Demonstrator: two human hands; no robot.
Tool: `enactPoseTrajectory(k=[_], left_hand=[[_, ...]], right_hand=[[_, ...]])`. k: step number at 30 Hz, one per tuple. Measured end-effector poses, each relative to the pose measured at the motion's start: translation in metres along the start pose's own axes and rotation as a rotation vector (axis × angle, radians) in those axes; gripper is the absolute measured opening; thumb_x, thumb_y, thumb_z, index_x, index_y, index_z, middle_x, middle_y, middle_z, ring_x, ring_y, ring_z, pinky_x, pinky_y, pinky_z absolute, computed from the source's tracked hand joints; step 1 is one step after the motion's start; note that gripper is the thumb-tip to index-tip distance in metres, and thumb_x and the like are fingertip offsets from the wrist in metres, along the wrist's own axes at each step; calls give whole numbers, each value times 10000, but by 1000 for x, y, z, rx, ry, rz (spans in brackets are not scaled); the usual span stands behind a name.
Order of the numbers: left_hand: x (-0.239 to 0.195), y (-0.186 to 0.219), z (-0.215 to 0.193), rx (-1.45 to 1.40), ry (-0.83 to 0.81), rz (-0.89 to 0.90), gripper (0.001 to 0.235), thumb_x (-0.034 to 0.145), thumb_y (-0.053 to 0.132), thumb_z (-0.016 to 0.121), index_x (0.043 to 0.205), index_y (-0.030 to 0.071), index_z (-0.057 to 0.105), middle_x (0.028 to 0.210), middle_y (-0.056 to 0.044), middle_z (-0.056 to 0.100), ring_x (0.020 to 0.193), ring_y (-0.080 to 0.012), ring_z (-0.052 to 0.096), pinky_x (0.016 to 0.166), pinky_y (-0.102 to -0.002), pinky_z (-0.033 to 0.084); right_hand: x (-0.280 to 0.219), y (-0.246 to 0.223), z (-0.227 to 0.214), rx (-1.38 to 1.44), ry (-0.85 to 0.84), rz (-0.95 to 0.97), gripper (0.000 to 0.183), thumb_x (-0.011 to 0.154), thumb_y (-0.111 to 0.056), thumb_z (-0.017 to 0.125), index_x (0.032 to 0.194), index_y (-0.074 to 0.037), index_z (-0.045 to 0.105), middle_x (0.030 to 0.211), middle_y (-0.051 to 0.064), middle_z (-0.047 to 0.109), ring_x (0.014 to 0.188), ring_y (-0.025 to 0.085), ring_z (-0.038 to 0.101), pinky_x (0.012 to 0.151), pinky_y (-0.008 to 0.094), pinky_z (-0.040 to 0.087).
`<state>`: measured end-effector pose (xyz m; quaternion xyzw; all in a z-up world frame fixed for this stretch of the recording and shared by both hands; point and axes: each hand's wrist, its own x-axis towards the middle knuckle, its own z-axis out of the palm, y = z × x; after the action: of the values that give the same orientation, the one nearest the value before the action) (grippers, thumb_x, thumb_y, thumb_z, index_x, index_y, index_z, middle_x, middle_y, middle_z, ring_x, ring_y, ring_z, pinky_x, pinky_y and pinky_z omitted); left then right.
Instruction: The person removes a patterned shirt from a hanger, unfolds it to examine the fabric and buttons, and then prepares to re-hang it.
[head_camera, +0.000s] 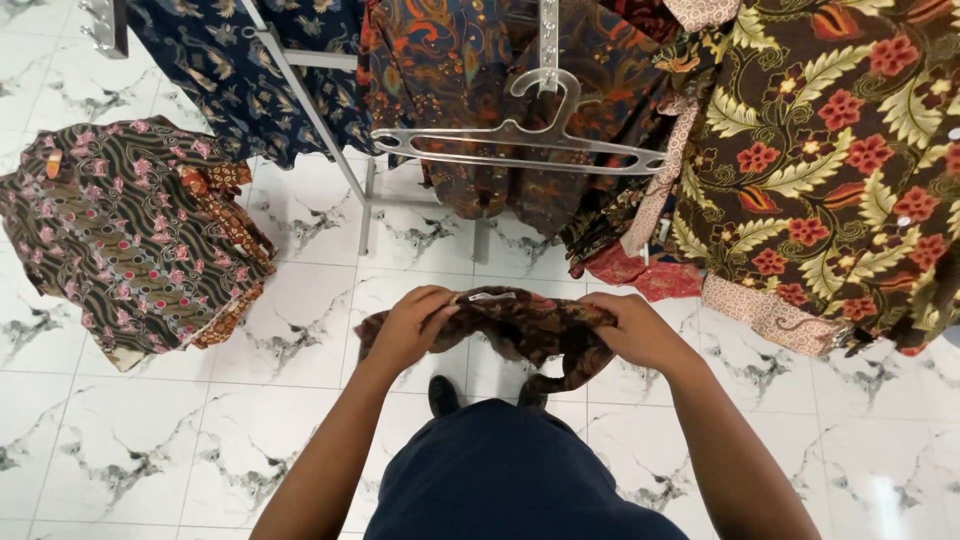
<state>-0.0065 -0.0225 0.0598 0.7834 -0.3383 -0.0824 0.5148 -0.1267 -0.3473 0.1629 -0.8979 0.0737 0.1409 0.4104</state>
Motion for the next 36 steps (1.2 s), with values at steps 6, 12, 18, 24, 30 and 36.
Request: enactPoseTrajectory(k=[6, 12, 18, 24, 30, 36], left_hand=[[15, 24, 12, 252, 28, 193, 201, 1046, 247, 584, 1092, 113, 727, 1104, -51, 716, 1078, -272, 663, 954, -411, 516], [10, 25, 50, 257, 31, 39, 271, 1082, 260, 494, 959, 86, 662, 878, -66, 657, 903, -274, 680, 829, -383, 547], [4, 34, 62, 221, 9, -128, 331, 1108, 281, 456, 896, 83, 616, 779, -77, 584, 808, -266, 658, 755, -372, 540], [23, 54, 40, 188, -71, -318, 306, 1091, 290, 491, 1024, 50, 666, 871, -133, 660, 890, -293, 692, 824, -401, 561], [32, 61, 28, 155, -93, -378, 310, 1085, 274, 508, 1110, 18, 680, 983, -180, 704, 995, -328, 705, 894, -436, 571], [23, 48, 29, 139, -52, -375, 307, 1065, 297, 502, 1076, 52, 687, 974, -114, 724, 946, -265, 677, 840, -396, 541]], right_hand=[[4, 18, -18, -216, -144, 42, 476, 839, 16, 556, 1266, -127, 713, 1100, 258, 761, 1117, 481, 671, 987, 558, 529], [26, 85, -15, -330, -180, -32, 454, 848, -68, 618, 1286, -161, 692, 1173, 184, 744, 1159, 411, 668, 1018, 509, 528], [24, 59, -29, -285, -172, -207, 525, 885, -332, 720, 1341, -85, 638, 1292, 225, 673, 1226, 451, 614, 1054, 558, 487], [86, 70, -36, -195, 377, -661, 295, 898, -270, 799, 1169, -160, 760, 1068, 51, 738, 1085, 285, 691, 985, 401, 525], [128, -10, -96, -404, 723, -913, 318, 944, -221, 831, 1213, -83, 734, 1065, 88, 672, 1073, 330, 655, 996, 451, 492], [150, -65, -111, -465, 240, -577, 488, 963, -309, 770, 1328, -7, 654, 1217, 227, 660, 1160, 403, 609, 1003, 548, 452]])
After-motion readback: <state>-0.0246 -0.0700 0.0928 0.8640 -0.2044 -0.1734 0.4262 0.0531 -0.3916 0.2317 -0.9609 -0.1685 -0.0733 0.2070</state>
